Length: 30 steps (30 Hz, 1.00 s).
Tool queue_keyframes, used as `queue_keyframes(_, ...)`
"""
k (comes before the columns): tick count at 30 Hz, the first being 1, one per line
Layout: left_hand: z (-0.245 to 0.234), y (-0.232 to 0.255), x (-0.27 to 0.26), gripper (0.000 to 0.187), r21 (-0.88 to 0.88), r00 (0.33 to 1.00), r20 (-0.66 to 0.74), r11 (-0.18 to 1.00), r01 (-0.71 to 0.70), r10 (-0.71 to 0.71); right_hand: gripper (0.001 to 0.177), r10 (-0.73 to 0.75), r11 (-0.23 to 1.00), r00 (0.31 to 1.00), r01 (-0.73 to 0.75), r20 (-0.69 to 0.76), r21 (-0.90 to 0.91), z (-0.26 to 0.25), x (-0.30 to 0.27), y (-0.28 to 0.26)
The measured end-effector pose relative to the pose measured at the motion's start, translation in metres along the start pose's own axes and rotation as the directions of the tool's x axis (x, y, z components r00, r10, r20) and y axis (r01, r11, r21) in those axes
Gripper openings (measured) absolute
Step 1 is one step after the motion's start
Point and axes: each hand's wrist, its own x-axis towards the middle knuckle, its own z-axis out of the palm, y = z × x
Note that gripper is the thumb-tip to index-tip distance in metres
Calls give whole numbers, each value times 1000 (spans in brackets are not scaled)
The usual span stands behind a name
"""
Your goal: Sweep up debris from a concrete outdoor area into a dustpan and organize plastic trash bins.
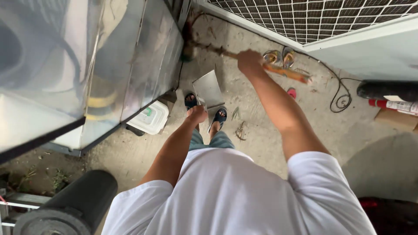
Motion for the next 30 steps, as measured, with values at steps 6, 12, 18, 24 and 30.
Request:
queue_keyframes(6, 6, -26, 33, 47, 292, 934, -289, 949, -121, 209, 27, 120, 993, 993, -121, 18, 16, -20, -22, 13)
queue_keyframes(12, -26, -16, 37, 44, 84, 996, 85, 996, -25, 18, 26, 89, 996, 993, -90, 76, 14, -21, 13, -11)
queue_keyframes(18, -38, -23, 51, 45, 191, 993, 64, 975, -114, 104, 28, 124, 985, 988, -134, 94, 111, -43, -36, -21)
queue_keyframes(24, -39, -19, 53, 45, 179, 988, 100, 974, -136, 120, 30, 149, 977, 983, -163, 104, 137, -17, 11, -20)
queue_keyframes(30, -63, -16, 45, 44, 218, 978, 98, 955, -199, 181, 55, 212, 966, 966, -230, 149, 121, -47, -64, -6)
